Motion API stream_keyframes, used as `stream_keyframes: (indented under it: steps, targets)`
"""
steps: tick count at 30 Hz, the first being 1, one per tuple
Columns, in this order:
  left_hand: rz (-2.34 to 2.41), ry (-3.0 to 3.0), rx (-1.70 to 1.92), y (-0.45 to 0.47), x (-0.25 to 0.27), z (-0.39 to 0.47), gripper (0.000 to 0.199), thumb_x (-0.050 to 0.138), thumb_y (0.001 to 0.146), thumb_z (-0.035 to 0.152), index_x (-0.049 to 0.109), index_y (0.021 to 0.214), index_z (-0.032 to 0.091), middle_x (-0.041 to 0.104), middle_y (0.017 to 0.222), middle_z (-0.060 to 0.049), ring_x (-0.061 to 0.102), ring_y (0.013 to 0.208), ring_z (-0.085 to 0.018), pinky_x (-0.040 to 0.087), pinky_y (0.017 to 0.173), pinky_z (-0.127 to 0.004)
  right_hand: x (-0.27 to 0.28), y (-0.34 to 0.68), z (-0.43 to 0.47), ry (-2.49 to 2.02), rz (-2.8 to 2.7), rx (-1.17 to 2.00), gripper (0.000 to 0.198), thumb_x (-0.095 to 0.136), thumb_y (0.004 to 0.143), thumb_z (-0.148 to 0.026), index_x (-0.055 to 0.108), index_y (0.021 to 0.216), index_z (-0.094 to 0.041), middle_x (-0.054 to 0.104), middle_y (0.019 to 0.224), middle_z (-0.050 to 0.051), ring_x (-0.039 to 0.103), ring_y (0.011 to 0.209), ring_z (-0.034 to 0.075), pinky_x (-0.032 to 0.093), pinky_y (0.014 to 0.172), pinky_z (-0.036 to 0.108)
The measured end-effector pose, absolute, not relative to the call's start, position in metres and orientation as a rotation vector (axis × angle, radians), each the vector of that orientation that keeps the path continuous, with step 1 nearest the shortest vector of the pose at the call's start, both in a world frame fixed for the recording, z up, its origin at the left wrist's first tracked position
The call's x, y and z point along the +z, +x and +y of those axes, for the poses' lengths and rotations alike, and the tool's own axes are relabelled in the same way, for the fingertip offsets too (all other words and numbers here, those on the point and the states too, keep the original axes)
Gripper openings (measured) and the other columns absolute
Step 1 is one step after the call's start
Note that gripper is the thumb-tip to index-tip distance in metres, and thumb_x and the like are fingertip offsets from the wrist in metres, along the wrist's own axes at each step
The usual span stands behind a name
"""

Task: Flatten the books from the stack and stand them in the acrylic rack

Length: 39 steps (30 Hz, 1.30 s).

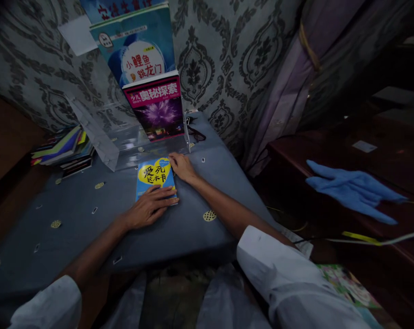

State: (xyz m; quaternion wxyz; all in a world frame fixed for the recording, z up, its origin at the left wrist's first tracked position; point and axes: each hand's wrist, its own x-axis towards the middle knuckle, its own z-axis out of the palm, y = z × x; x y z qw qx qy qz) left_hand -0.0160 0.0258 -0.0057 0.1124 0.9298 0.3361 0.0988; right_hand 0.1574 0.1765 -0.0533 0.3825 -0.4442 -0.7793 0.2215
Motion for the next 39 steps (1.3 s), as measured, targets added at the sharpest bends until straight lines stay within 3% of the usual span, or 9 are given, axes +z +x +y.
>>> stream_keyframes:
  steps: [15, 24, 29, 34, 37, 39]
  targets:
    - [1.029, 2.749, 0.364, -0.014, -0.015, 0.020, 0.039, 0.048, 0.099, 0.019, 0.058, 0.135, 0.029, 0.055, 0.147, -0.004, 0.042, 0.143, -0.019, 0.030, 0.118, -0.047, -0.059, 0.158, 0.175, -1.104, -1.995, 0.557, 0.028, 0.050, 0.094, -0.020, 0.066, 0.116, -0.015, 0.073, 0.116, 0.013, 0.067, 0.111, 0.027, 0.049, 0.100, 0.043]
    - [1.045, 2.764, 0.425, -0.014, -0.021, 0.019, 0.036, 0.044, 0.102, 0.019, 0.059, 0.133, 0.029, 0.057, 0.145, -0.004, 0.043, 0.142, -0.020, 0.033, 0.116, -0.048, -0.057, 0.156, 0.176, -1.135, -2.009, 0.594, 0.034, 0.048, 0.093, -0.013, 0.062, 0.123, -0.016, 0.072, 0.121, 0.010, 0.067, 0.114, 0.019, 0.050, 0.102, 0.035]
    - [1.008, 2.719, 0.464, -0.015, -0.022, 0.021, 0.037, 0.045, 0.100, 0.018, 0.060, 0.133, 0.026, 0.057, 0.144, -0.006, 0.045, 0.141, -0.022, 0.033, 0.116, -0.052, -0.056, 0.153, 0.162, -1.172, -2.069, 0.555, 0.038, 0.052, 0.093, -0.019, 0.059, 0.131, -0.015, 0.067, 0.131, 0.013, 0.061, 0.123, 0.023, 0.044, 0.108, 0.040]
    - [0.907, 2.550, 0.678, -0.004, 0.029, 0.008, 0.035, 0.040, 0.102, 0.025, 0.066, 0.127, 0.025, 0.067, 0.131, -0.007, 0.058, 0.127, -0.020, 0.047, 0.106, -0.042, -0.054, 0.152, 0.152, -1.179, -2.129, 0.498, 0.035, 0.050, 0.095, -0.022, 0.062, 0.128, -0.019, 0.060, 0.142, 0.011, 0.054, 0.132, 0.023, 0.037, 0.114, 0.042]
    - [0.767, 2.599, 0.586, -0.005, 0.079, -0.035, 0.041, 0.036, 0.102, 0.027, 0.063, 0.131, 0.035, 0.064, 0.136, 0.002, 0.056, 0.130, -0.020, 0.041, 0.113, -0.042, -0.055, 0.154, 0.153, -1.174, -2.162, 0.482, 0.037, 0.050, 0.096, -0.024, 0.061, 0.130, -0.018, 0.059, 0.143, 0.011, 0.054, 0.132, 0.023, 0.038, 0.113, 0.043]
    - [0.742, 2.652, 0.463, -0.014, 0.097, -0.073, 0.038, 0.041, 0.100, 0.042, 0.060, 0.132, 0.046, 0.065, 0.134, 0.007, 0.055, 0.130, -0.023, 0.043, 0.112, -0.042, -0.056, 0.156, 0.154, -1.175, -2.181, 0.465, 0.038, 0.049, 0.096, -0.024, 0.060, 0.131, -0.019, 0.058, 0.144, 0.011, 0.053, 0.133, 0.024, 0.038, 0.113, 0.044]
